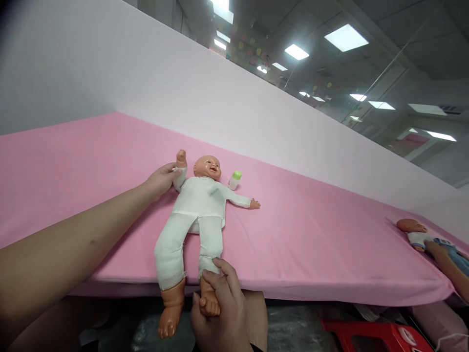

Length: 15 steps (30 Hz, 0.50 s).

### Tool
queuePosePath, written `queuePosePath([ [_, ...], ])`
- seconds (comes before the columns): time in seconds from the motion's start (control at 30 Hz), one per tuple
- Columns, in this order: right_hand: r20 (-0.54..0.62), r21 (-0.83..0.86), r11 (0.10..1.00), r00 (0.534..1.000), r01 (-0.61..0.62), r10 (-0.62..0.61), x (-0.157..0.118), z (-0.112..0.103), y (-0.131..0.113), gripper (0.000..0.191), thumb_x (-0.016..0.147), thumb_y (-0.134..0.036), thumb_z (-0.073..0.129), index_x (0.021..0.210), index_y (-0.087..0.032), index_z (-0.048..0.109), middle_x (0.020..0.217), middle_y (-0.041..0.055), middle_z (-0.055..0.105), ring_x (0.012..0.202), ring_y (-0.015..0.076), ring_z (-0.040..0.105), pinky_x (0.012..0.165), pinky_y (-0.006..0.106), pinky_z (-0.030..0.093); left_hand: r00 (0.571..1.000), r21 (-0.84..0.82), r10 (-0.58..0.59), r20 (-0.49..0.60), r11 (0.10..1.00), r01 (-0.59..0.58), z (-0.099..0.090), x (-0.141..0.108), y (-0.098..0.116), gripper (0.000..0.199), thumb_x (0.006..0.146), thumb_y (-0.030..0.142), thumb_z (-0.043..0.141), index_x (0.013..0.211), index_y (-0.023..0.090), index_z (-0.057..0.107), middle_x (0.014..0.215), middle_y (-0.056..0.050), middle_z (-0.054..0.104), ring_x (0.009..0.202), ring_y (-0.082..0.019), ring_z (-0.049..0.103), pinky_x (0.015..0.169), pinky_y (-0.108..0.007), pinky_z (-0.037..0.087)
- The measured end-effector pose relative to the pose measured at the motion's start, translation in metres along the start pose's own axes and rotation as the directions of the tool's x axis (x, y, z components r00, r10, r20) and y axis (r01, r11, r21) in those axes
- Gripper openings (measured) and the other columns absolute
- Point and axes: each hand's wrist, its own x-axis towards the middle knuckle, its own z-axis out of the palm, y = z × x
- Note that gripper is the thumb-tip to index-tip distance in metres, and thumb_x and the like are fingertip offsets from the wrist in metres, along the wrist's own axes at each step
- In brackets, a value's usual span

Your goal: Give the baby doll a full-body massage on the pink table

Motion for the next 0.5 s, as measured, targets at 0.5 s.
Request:
queuePosePath([
  [0.5,-0.070,0.110,0.986,0.988,-0.128,0.136,0.092,0.040,0.027,0.035,0.088,-0.024,0.074,0.122,-0.022,0.070,0.144,0.0161,0.059,0.138,0.0312,0.060,0.111,0.048,0.058,0.883,0.651,0.286,0.371,0.599,-0.467,0.009,-0.023,0.019,0.054,0.101,0.054,0.052,0.155,0.049,0.056,0.136,-0.009,0.064,0.130,-0.038,0.057,0.114,-0.054,0.043],
])
